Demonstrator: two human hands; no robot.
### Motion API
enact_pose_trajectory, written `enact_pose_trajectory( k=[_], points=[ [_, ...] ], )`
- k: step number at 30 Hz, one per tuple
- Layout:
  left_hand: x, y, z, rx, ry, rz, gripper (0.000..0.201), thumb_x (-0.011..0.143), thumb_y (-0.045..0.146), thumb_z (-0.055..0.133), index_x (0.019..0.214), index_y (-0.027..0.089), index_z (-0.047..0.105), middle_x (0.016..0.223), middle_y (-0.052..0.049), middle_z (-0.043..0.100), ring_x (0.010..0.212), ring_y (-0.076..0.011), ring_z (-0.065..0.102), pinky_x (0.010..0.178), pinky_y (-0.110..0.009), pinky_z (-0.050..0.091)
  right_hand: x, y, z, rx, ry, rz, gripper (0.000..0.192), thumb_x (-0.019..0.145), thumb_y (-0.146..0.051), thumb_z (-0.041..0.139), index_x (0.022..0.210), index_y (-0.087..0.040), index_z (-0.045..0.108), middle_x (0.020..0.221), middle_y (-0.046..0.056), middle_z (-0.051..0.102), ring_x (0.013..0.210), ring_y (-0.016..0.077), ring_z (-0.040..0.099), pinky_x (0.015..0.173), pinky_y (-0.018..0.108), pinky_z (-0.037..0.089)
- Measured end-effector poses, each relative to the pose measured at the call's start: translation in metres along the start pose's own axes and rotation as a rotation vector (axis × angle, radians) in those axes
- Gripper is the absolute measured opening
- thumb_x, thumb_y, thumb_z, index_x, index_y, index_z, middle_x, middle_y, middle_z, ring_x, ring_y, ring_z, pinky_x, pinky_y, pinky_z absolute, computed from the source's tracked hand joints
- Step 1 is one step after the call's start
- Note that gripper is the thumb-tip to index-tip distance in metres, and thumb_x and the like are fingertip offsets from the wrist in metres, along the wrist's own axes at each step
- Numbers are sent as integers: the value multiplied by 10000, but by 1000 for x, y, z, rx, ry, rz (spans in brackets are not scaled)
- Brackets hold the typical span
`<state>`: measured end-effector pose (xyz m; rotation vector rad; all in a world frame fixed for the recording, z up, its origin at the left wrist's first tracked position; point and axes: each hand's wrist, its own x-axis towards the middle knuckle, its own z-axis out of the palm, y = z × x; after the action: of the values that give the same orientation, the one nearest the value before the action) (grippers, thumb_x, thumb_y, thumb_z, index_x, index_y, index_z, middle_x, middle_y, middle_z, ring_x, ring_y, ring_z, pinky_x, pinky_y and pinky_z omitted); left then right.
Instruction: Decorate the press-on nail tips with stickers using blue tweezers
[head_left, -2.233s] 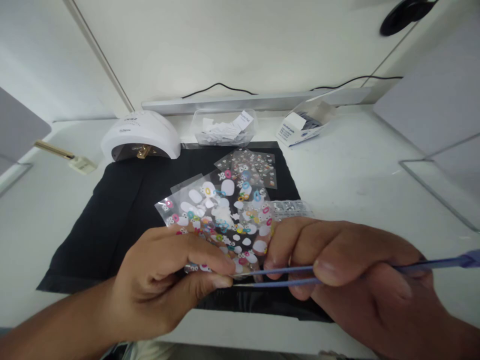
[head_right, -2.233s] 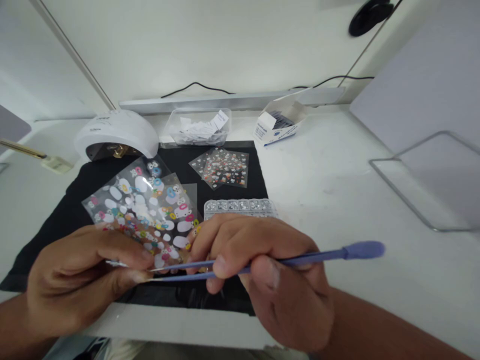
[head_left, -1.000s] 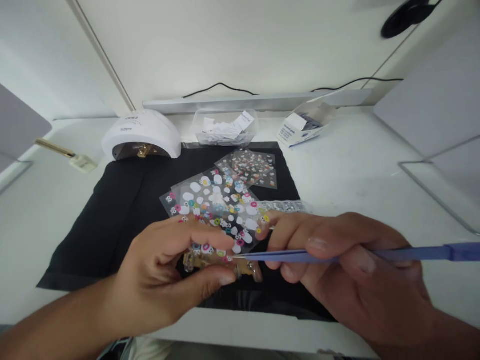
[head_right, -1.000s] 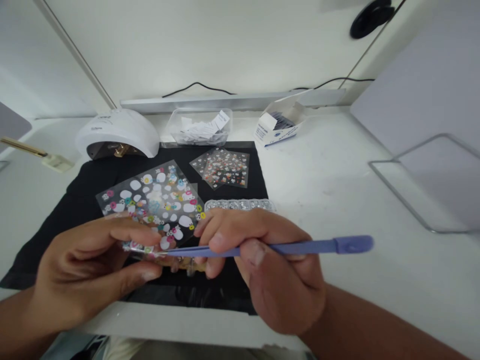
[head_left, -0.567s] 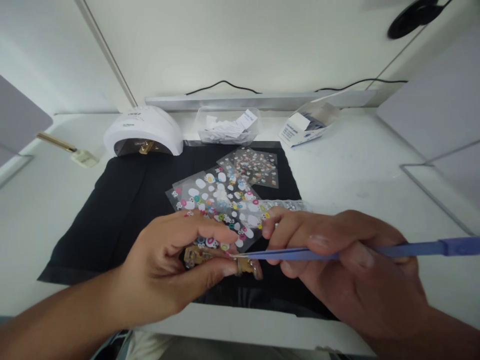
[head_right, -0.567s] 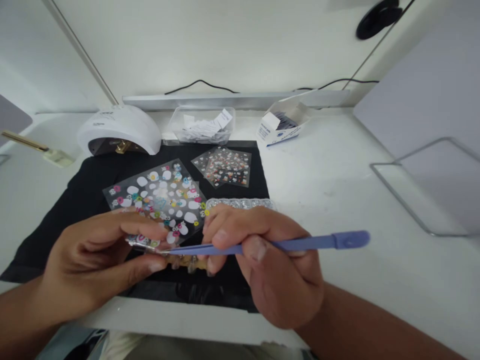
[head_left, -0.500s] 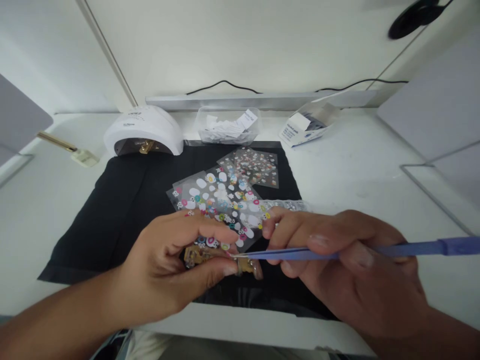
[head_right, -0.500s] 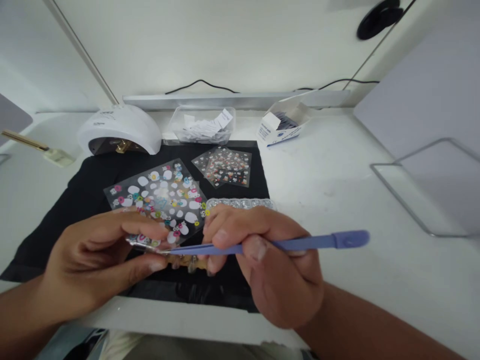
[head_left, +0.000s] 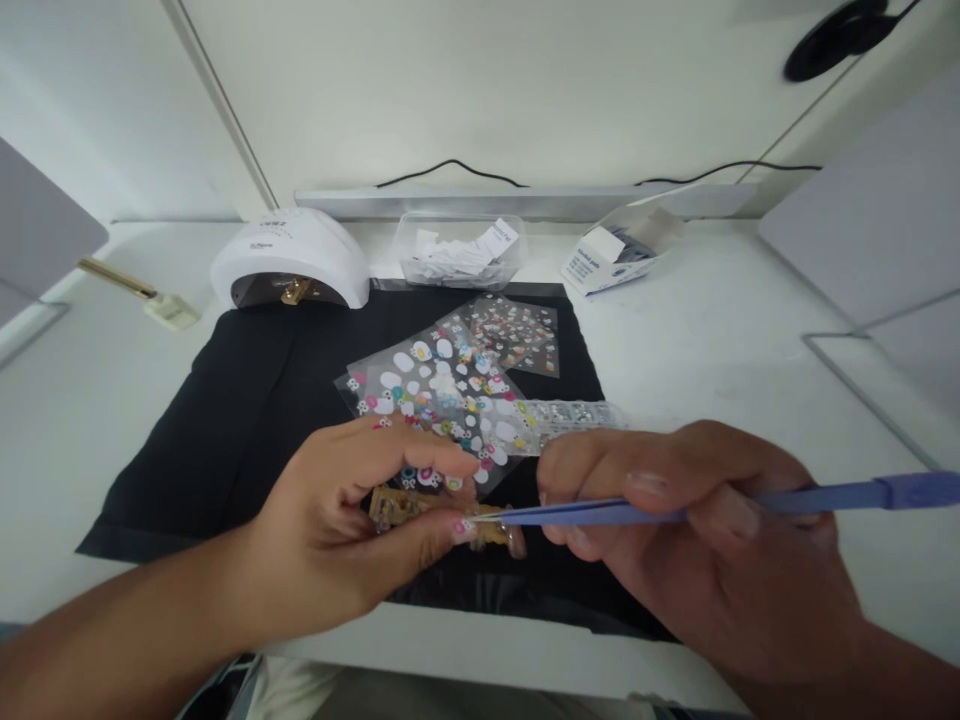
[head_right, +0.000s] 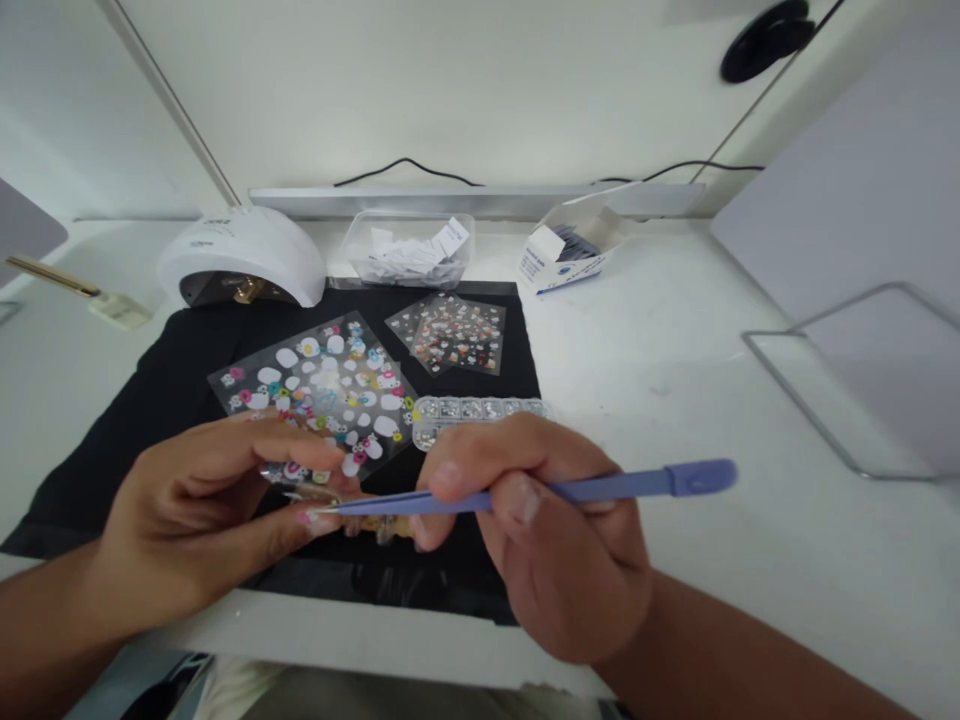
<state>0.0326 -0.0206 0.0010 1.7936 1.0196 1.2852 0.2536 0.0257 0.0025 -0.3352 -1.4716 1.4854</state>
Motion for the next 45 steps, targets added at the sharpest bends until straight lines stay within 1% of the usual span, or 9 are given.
enact_pose_trajectory(
  k=[8,15,23,26,29,33,37,41,45],
  points=[
    [5,-8,-5,19,-29,7,289,765,178,824,1033,244,737,886,10,773,799,-125,711,773,-203,539,1,2,0,83,88,6,214,953,-298,578,940,-228,779,652,27,684,560,164,643,533,315,571],
    [14,-25,-16,101,-95,-82,216,794,289,787,995,231,731,922,-17,756,857,-155,690,829,-263,524,8,11,-9,106,38,62,211,949,-324,583,910,-216,761,584,11,662,536,145,613,519,270,511],
    [31,-34,-46,350,-233,-392,464,883,446,604,1265,192,537,720,5,656,620,-174,602,591,-297,477,16,26,-15,94,-11,145,184,881,-321,676,810,-167,749,558,6,665,524,130,618,543,252,457],
    [30,-21,-64,590,-128,-461,503,892,450,594,1312,185,514,709,0,605,628,-199,544,596,-319,382,19,31,-14,84,-42,193,173,864,-296,692,792,-146,740,565,1,670,493,117,617,531,245,448],
    [24,1,-71,715,-66,-427,448,910,412,558,1323,254,487,796,6,578,675,-197,530,629,-328,375,21,35,-13,73,-81,240,167,863,-280,687,787,-137,729,558,0,671,487,115,610,539,248,452],
    [18,16,-61,599,-444,-167,268,892,370,604,1133,255,583,1004,-12,609,861,-201,594,735,-329,464,24,36,-14,62,-125,300,180,877,-291,667,790,-139,710,522,9,659,532,130,598,529,241,436],
    [18,0,-42,527,-607,-114,384,808,308,710,1157,206,588,1118,-55,586,1016,-232,569,866,-379,470,26,37,-14,60,-157,368,197,892,-310,654,803,-142,708,533,13,653,548,139,589,508,240,429],
    [17,-16,-29,513,-631,-87,544,717,359,814,1169,165,583,1135,-80,595,1055,-259,556,896,-410,462,26,32,-14,55,-158,397,208,896,-340,652,813,-157,701,540,6,651,556,138,582,531,252,444],
    [15,-20,-22,548,-648,-45,510,710,361,822,1119,150,603,1097,-83,616,1017,-276,570,887,-449,456,35,20,-12,18,-194,459,189,911,-299,626,810,-156,698,551,6,647,567,138,580,552,262,456]
  ],
)
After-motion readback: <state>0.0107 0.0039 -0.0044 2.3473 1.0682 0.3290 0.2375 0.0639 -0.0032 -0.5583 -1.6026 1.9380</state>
